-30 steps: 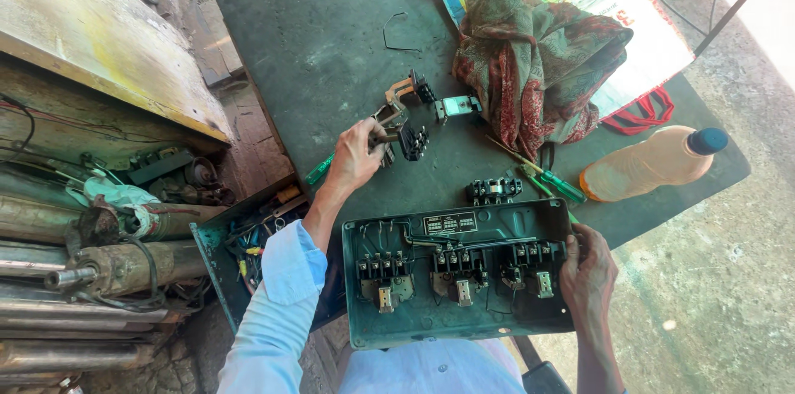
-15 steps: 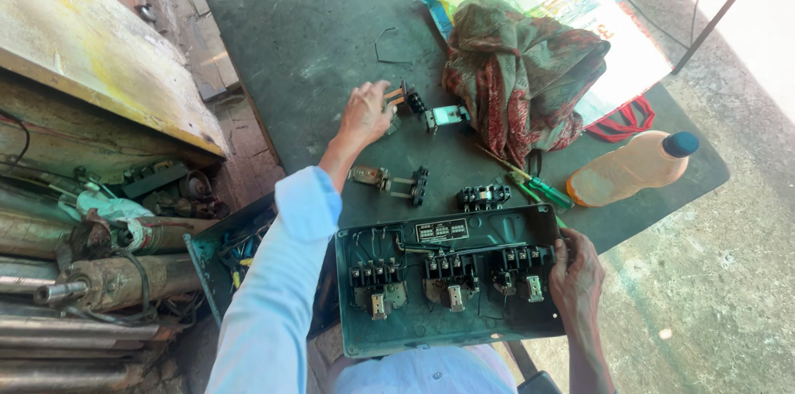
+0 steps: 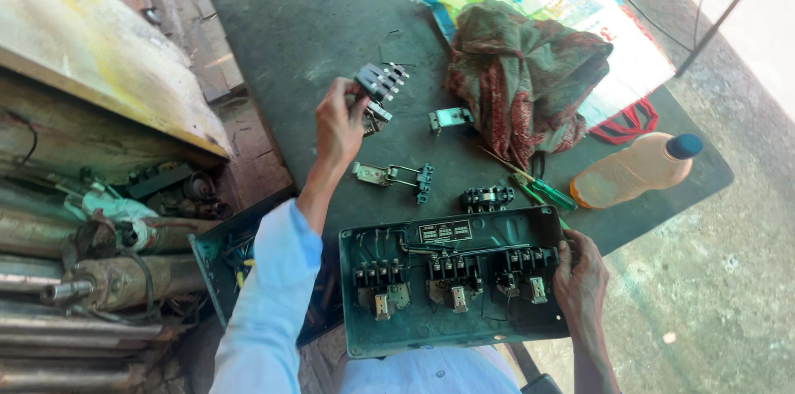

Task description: The person disassembles and reassembles small electrical components inside a green plastic case using a screwdriver. They remove a black plastic cover, adjust internal parts, and then reattach the cover and other components within the case.

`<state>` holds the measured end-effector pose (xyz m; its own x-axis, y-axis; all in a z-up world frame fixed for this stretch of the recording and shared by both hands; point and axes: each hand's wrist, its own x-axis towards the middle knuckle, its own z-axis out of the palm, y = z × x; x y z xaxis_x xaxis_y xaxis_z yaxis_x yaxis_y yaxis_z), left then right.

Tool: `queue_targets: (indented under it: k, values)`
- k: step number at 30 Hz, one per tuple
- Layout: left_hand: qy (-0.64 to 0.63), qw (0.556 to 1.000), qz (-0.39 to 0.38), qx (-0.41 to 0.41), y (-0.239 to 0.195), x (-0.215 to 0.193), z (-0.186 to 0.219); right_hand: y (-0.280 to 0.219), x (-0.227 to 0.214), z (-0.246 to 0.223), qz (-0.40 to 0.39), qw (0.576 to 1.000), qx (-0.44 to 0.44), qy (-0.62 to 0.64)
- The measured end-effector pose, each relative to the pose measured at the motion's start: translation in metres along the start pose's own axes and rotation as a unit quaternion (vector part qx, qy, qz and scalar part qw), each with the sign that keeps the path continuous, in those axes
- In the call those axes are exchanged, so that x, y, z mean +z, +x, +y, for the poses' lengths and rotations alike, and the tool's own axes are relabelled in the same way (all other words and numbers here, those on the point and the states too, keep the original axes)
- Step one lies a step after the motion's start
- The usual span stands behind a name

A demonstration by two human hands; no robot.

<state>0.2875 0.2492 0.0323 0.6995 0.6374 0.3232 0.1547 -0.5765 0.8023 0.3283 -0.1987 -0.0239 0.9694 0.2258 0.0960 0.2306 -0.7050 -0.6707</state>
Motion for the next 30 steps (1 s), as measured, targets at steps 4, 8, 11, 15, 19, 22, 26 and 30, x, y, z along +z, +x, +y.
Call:
queue_targets:
  k: [4,8,11,15,19,22,26,30]
  values:
    - [-0.080,0.996,0.012,-0.042,-0.056,-0.050,0.036,-0.002,-0.001,0.002,0.001,0.999,0.036,0.033]
    - [-0.203,0.979,0.026,0.012,-0.124,-0.072,0.059,-0.010,-0.007,-0.003,0.045,0.997,0.030,0.057]
    - [-0.260,0.965,0.015,-0.024,-0.169,-0.075,0.071,-0.021,-0.014,-0.020,0.123,0.991,-0.058,0.001]
    - [-0.318,0.947,0.013,-0.045,-0.220,-0.069,0.085,-0.045,-0.022,-0.065,0.113,0.976,-0.183,0.043]
    - [-0.351,0.932,0.023,-0.090,-0.262,-0.058,0.098,-0.078,-0.012,-0.114,-0.174,0.951,-0.135,0.219]
    - [-0.363,0.925,0.010,-0.112,-0.287,-0.054,0.111,-0.093,0.009,-0.133,-0.399,0.829,-0.087,0.383]
    - [-0.233,0.969,0.023,-0.078,-0.309,-0.059,0.126,-0.108,0.030,-0.126,-0.374,0.839,-0.208,0.336]
    - [-0.029,0.999,0.012,0.006,-0.320,-0.073,0.135,-0.113,0.040,-0.105,-0.262,0.844,-0.456,0.109]
